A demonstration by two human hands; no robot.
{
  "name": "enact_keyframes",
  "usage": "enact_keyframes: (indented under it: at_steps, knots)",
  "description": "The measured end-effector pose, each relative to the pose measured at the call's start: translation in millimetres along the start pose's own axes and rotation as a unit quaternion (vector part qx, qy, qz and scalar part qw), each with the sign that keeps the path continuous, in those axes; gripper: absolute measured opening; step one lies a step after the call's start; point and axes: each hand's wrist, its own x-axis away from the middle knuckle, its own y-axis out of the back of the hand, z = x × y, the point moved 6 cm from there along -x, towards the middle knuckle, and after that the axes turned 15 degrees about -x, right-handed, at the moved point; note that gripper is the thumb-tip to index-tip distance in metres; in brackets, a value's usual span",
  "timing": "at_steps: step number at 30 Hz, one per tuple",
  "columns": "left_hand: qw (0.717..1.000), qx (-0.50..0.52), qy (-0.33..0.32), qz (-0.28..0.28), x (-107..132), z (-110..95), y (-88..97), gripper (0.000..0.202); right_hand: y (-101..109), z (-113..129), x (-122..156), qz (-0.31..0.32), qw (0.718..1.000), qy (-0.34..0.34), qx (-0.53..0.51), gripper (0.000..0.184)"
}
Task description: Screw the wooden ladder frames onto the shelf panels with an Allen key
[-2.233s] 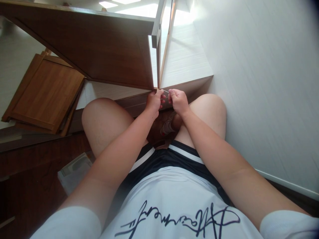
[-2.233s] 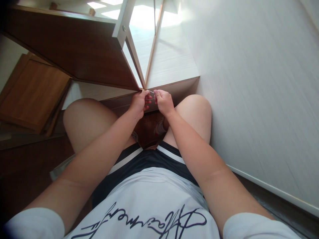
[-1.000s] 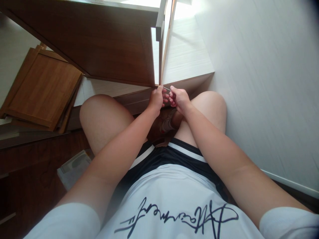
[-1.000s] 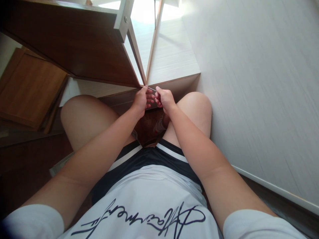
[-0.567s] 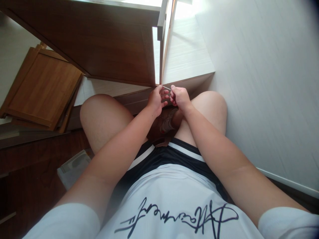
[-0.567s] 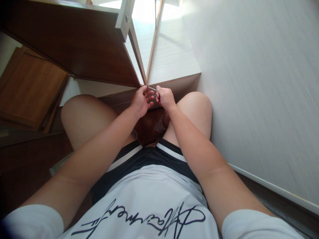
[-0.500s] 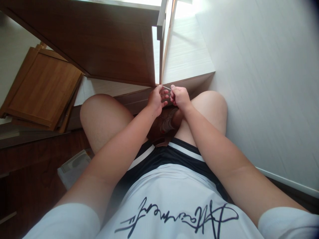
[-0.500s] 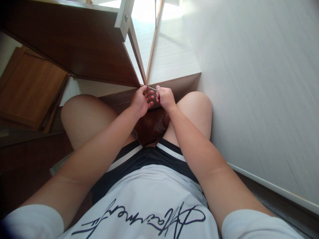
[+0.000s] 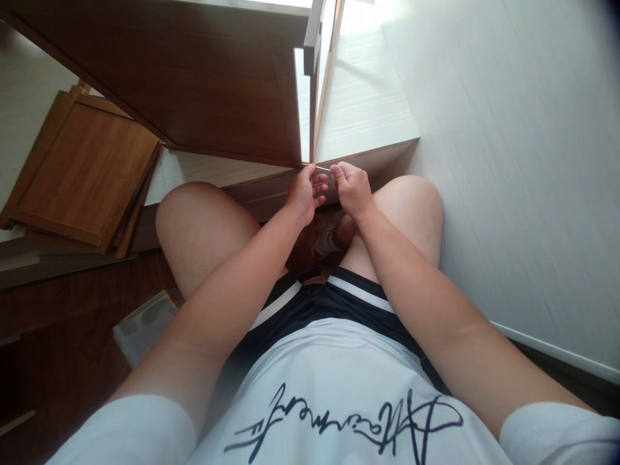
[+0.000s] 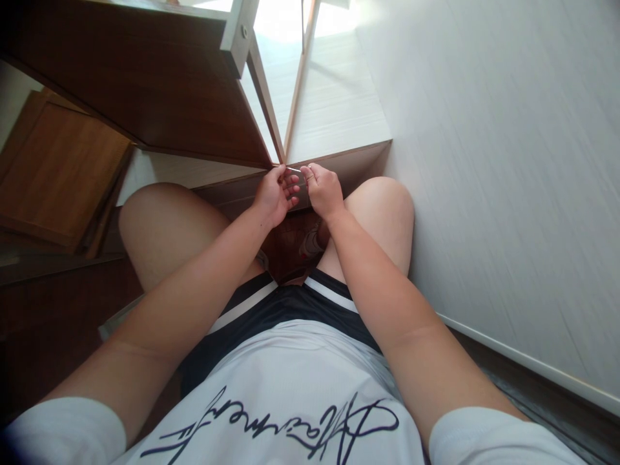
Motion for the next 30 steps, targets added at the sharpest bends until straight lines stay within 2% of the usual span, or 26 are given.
enact_keyframes:
  at_steps: [7,12,17,21,26,28,30]
  knots:
    - [1.0,-0.013,-0.001,-0.01,0.3,-0.4,1.4,0.021,1.1,3.9,0.6,-0.005,1.0,0.008,0.018,0.05]
    - [1.0,-0.014,-0.002,-0.01,-1.4,0.3,1.6,0.023,-7.0,-4.4,1.6,-0.011,0.992,-0.073,-0.1,0.055]
    - [1.0,-0.019,0.002,-0.009,-4.3,1.8,1.7,0.023,-17.3,-15.9,3.1,-0.009,0.95,-0.192,-0.247,0.054]
    - [1.0,-0.018,-0.001,-0.007,-5.4,2.4,1.6,0.023,-23.2,-24.2,4.8,0.008,0.907,-0.271,-0.322,0.054]
    - [1.0,-0.018,-0.004,-0.007,-5.9,2.8,2.0,0.022,-26.0,-28.2,6.4,0.037,0.873,-0.32,-0.367,0.056]
    - [1.0,-0.021,-0.003,-0.008,-5.7,2.9,2.4,0.022,-25.8,-27.3,5.8,0.044,0.876,-0.312,-0.367,0.057]
    - [1.0,-0.026,-0.006,-0.008,-5.1,2.4,2.7,0.022,-23.5,-24.8,3.9,0.039,0.897,-0.277,-0.344,0.057]
